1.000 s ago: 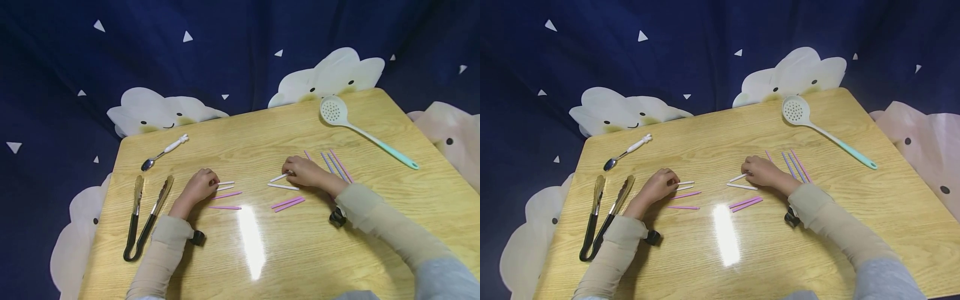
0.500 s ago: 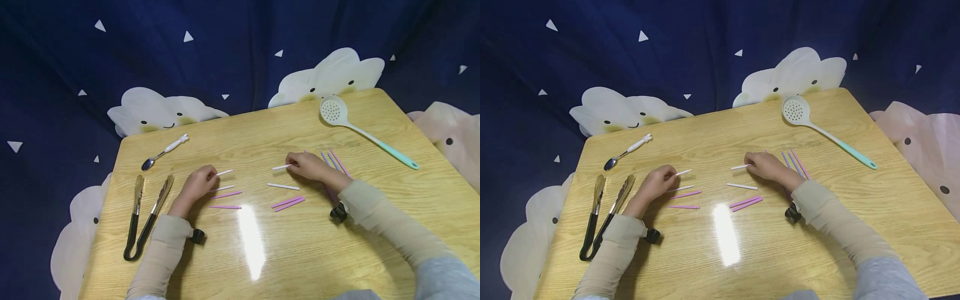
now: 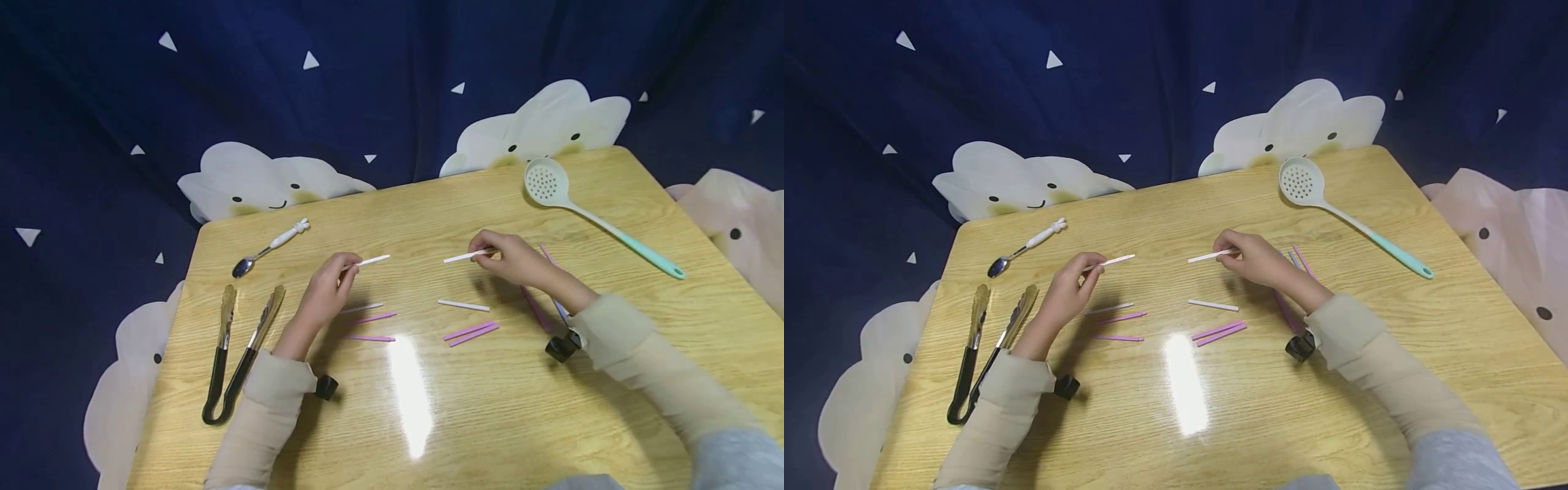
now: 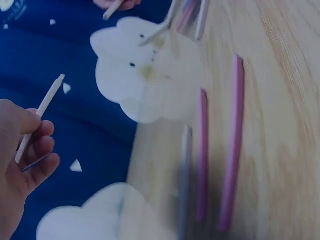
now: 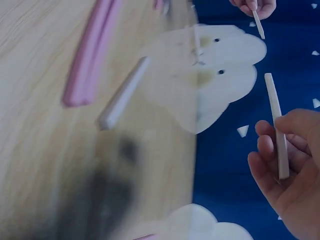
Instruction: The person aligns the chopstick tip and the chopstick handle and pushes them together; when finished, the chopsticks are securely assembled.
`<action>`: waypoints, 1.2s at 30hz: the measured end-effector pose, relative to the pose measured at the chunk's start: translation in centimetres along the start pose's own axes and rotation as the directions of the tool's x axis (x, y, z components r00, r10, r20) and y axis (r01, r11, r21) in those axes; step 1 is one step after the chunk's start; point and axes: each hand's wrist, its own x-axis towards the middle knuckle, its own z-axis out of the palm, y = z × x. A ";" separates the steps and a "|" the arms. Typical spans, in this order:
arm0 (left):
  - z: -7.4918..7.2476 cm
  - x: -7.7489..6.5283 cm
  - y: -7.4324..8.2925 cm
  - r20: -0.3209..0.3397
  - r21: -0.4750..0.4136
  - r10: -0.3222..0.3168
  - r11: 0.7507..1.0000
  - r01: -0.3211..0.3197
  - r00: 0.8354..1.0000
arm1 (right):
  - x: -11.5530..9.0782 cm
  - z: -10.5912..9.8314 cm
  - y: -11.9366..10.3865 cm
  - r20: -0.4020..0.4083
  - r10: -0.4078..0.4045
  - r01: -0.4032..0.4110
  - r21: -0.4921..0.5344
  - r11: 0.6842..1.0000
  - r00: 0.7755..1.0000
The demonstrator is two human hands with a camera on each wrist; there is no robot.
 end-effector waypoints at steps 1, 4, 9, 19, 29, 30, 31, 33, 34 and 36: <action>-0.1 0.1 0.4 -0.018 -0.007 0.023 1.000 -0.023 1.000 | 0.0 -0.1 -0.3 -0.014 -0.010 0.010 0.013 1.000 1.000; -0.4 0.2 1.7 -0.062 -0.011 0.082 0.997 -0.083 0.995 | -0.1 -0.4 -1.3 -0.052 -0.036 0.038 0.041 0.998 0.998; -0.7 0.4 3.7 -0.103 -0.033 0.140 0.989 -0.144 0.985 | -0.5 -0.7 -3.0 -0.095 -0.056 0.065 0.085 0.994 0.994; -0.6 0.6 6.5 -0.213 -0.113 0.172 0.973 -0.199 0.962 | -1.2 -0.8 -5.8 -0.155 -0.136 0.147 0.064 0.987 0.979; -0.6 0.5 7.6 -0.209 -0.170 0.173 0.963 -0.211 0.962 | -1.4 -0.8 -6.6 -0.174 -0.193 0.205 0.050 0.978 0.966; -0.6 0.6 7.7 -0.210 -0.169 0.176 0.962 -0.213 0.962 | -1.4 -0.8 -6.6 -0.174 -0.199 0.211 0.054 0.976 0.964; -0.6 0.6 7.7 -0.210 -0.169 0.179 0.962 -0.216 0.961 | -1.4 -0.7 -6.6 -0.175 -0.205 0.218 0.060 0.974 0.963; -0.5 0.6 7.9 -0.212 -0.165 0.186 0.961 -0.222 0.960 | -1.4 -0.6 -6.6 -0.177 -0.213 0.228 0.069 0.971 0.961; -0.5 0.6 7.9 -0.212 -0.163 0.187 0.961 -0.224 0.959 | -1.4 -0.6 -6.6 -0.179 -0.214 0.230 0.072 0.971 0.960; -0.4 0.7 7.9 -0.215 -0.159 0.189 0.961 -0.225 0.958 | -1.5 -0.5 -6.5 -0.183 -0.213 0.231 0.079 0.970 0.960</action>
